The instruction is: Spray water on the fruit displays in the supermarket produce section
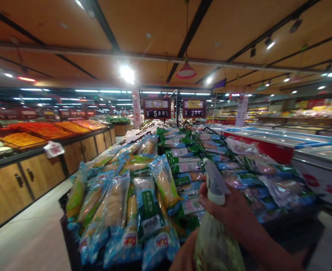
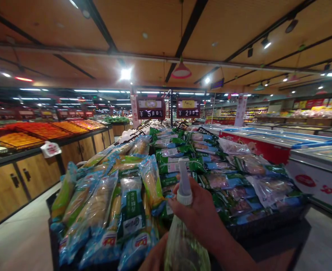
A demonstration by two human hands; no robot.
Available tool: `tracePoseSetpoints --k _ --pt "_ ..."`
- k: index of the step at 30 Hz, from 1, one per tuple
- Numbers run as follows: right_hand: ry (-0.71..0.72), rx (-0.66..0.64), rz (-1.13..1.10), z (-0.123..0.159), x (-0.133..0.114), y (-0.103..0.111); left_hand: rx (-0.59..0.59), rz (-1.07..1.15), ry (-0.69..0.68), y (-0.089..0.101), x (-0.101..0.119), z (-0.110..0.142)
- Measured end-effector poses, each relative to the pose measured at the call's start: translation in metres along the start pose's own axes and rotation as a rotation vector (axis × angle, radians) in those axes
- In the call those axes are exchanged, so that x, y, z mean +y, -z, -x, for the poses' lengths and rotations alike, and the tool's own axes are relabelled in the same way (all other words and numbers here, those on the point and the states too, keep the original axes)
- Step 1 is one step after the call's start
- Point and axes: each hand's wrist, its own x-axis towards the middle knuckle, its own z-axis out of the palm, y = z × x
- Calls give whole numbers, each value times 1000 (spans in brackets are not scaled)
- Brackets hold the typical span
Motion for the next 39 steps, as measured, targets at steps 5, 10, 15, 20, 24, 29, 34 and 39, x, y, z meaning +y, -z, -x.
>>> tracePoseSetpoints --k 5,10,15,20,24,29,34,39 --pt "7 23 81 1 -2 16 -7 39 -49 -7 -3 -11" --pt "23 5 159 0 10 30 -5 99 -68 -16 -11 -27" --pt "29 -11 157 3 13 40 -25 171 -23 -21 -14 -29" --pt "-13 66 132 15 11 42 -41 224 24 -24 -14 -28" --pt "-54 180 99 25 7 43 -79 224 30 -32 -6 -31" --pt "-26 201 110 32 4 51 -119 233 77 -40 -9 -40" --pt "-41 281 99 40 4 56 -129 254 143 -49 -27 -59" --pt "-75 299 120 47 7 59 -151 219 133 -59 -32 -66"
